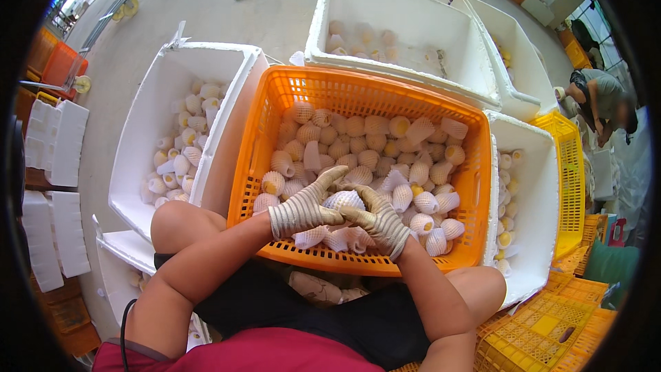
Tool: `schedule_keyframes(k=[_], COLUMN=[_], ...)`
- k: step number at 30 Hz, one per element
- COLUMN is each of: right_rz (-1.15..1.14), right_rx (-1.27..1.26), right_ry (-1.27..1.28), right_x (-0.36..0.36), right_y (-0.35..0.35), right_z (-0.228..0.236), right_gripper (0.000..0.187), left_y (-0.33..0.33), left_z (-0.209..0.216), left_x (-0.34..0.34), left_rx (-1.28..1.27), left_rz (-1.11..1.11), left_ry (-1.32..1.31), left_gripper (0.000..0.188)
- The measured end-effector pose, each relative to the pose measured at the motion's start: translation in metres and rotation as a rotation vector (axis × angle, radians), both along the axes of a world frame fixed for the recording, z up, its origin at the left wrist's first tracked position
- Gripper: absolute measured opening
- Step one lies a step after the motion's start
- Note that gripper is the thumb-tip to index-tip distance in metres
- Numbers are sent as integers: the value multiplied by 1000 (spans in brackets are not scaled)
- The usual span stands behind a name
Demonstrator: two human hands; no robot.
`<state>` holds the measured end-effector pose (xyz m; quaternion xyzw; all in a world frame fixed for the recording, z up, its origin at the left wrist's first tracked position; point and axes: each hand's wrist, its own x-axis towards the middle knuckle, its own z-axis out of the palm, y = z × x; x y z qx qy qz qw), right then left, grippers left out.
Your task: The person sits cross-legged and repeatedly picks small yellow fruits from an orange basket, removes their white foam netting, and places the unwrapped fruits into a white styrofoam box. The process continues throughout the clip.
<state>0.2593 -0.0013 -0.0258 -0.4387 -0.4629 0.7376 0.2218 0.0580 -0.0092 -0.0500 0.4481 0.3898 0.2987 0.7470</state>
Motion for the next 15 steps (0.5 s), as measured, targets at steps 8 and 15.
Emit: schedule_keyframes(k=[8,15], right_rz=[-378,-711], right_rx=[-325,-44], right_ry=[245,210], right_x=[-8,-60], right_y=[101,238], right_z=[-1,44], right_gripper=[45,67], left_y=[20,29], left_z=[26,33], left_x=[-17,-25], left_rx=[-300,-398], left_rz=[462,527], left_ry=[-113,-164], left_gripper=[65,50])
